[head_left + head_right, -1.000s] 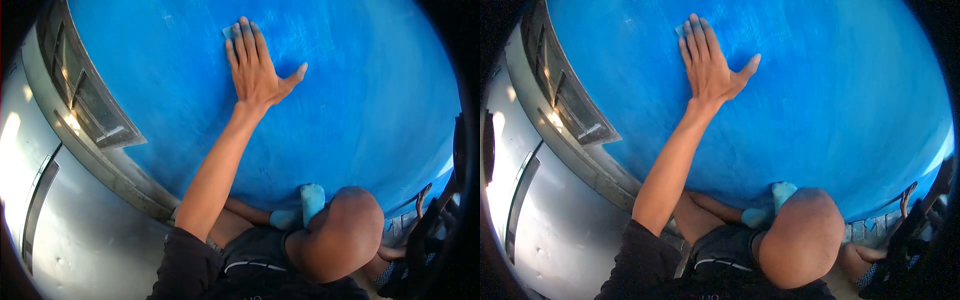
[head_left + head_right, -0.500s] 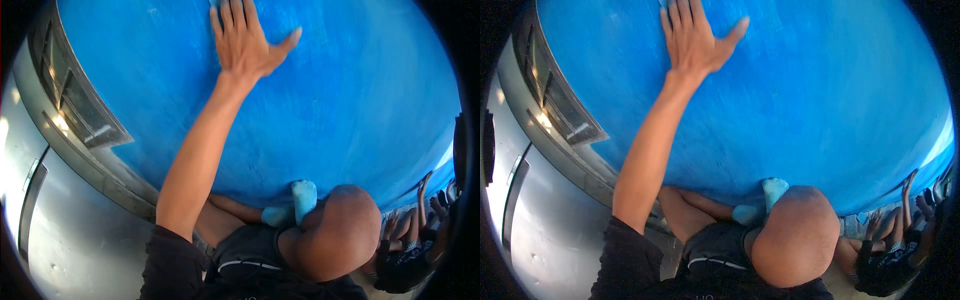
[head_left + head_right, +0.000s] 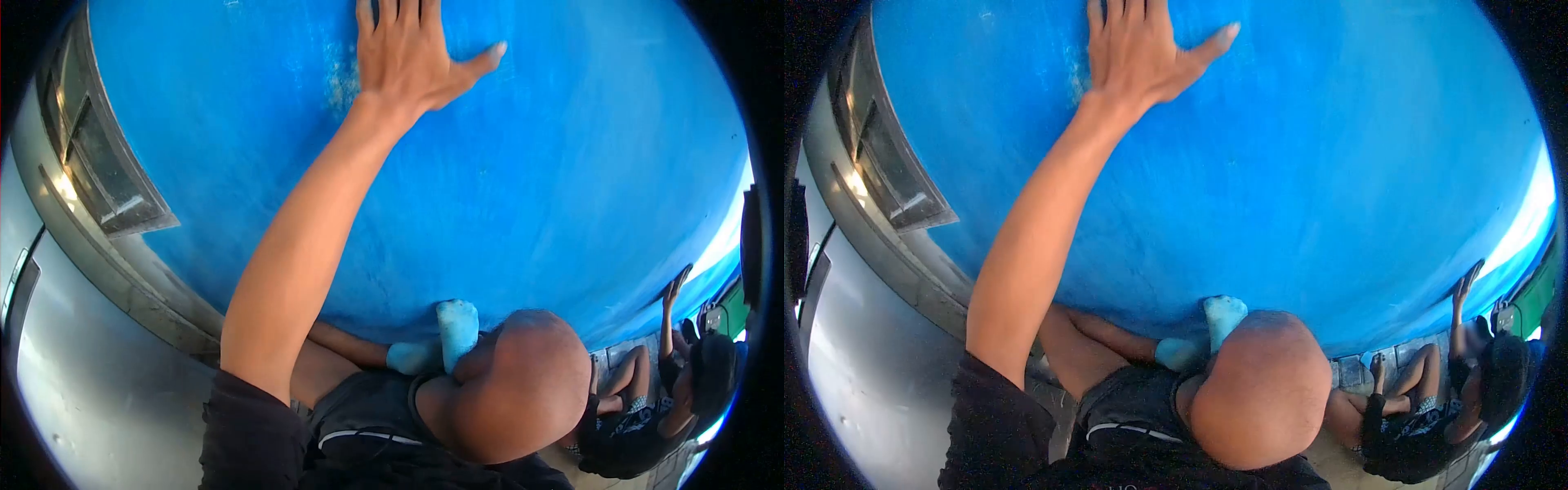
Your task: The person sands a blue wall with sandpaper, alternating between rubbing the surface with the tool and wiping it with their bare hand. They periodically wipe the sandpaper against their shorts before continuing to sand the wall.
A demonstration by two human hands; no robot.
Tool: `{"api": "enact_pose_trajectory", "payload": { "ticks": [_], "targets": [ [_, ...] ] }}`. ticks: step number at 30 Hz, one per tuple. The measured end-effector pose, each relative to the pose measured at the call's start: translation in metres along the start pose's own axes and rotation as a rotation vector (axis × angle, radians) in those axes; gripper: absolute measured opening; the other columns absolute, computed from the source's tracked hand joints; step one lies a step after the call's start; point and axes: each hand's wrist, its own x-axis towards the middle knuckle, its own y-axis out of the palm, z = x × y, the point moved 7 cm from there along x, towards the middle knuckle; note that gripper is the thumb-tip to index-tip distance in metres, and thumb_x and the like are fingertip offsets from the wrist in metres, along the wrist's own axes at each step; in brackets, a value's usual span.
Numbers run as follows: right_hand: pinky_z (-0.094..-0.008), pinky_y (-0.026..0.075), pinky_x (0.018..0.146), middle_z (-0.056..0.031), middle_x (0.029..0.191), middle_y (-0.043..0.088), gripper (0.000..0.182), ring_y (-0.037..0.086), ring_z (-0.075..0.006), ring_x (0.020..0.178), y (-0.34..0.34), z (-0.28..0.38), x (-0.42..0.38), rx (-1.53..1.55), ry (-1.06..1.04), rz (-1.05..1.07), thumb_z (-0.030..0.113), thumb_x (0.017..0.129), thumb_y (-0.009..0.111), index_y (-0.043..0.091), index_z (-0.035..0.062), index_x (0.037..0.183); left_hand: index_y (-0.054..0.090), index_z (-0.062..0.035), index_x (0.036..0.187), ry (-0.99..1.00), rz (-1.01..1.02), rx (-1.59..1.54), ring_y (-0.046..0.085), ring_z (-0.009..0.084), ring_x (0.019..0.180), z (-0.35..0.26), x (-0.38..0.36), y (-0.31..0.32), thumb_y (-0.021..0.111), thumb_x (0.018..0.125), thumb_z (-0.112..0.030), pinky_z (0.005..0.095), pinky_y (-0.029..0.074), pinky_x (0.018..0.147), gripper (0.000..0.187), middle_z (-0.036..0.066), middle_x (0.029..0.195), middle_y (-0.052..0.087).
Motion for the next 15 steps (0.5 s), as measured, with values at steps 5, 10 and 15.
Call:
{"api": "enact_pose_trajectory", "payload": {
  "ticks": [5, 10, 15],
  "targets": [
    [-0.0409, 0.041, 0.070, -0.0098, 0.077, 0.061, 0.038, 0.059, -0.0317, 0.074, -0.004, 0.004, 0.010, 0.004, 0.025, 0.026, 0.036, 0.056, 0.077, 0.062, 0.0084, 0.076, 0.035, 0.0120, 0.148, 0.021, -0.140, -0.149, 0.024, 0.0455, 0.149, -0.027, -0.039, -0.005, 0.052, 0.080, -0.083, 0.0630, 0.013, 0.120, 0.118, 0.031, 0.159, 0.027],
    [-0.0402, 0.043, 0.073, -0.0101, 0.080, 0.063, 0.040, 0.061, -0.0311, 0.077, -0.001, 0.009, 0.018, -0.004, 0.027, 0.046, 0.039, 0.057, 0.079, 0.064, 0.0087, 0.078, 0.041, 0.0084, 0.146, -0.022, -0.072, -0.183, 0.031, 0.0393, 0.148, -0.044, -0.062, -0.004, 0.052, 0.081, -0.080, 0.0587, 0.018, 0.120, 0.111, 0.027, 0.157, 0.036],
    [-0.0395, 0.045, 0.076, -0.0103, 0.083, 0.066, 0.042, 0.063, -0.0305, 0.081, -0.003, -0.008, 0.002, -0.022, 0.077, 0.065, 0.041, 0.057, 0.080, 0.066, 0.0090, 0.080, 0.027, 0.0104, 0.152, 0.000, -0.133, -0.068, 0.022, 0.0413, 0.150, -0.011, 0.021, -0.014, 0.045, 0.086, -0.080, 0.0560, 0.013, 0.123, 0.113, 0.029, 0.160, 0.024]
  ]
}}
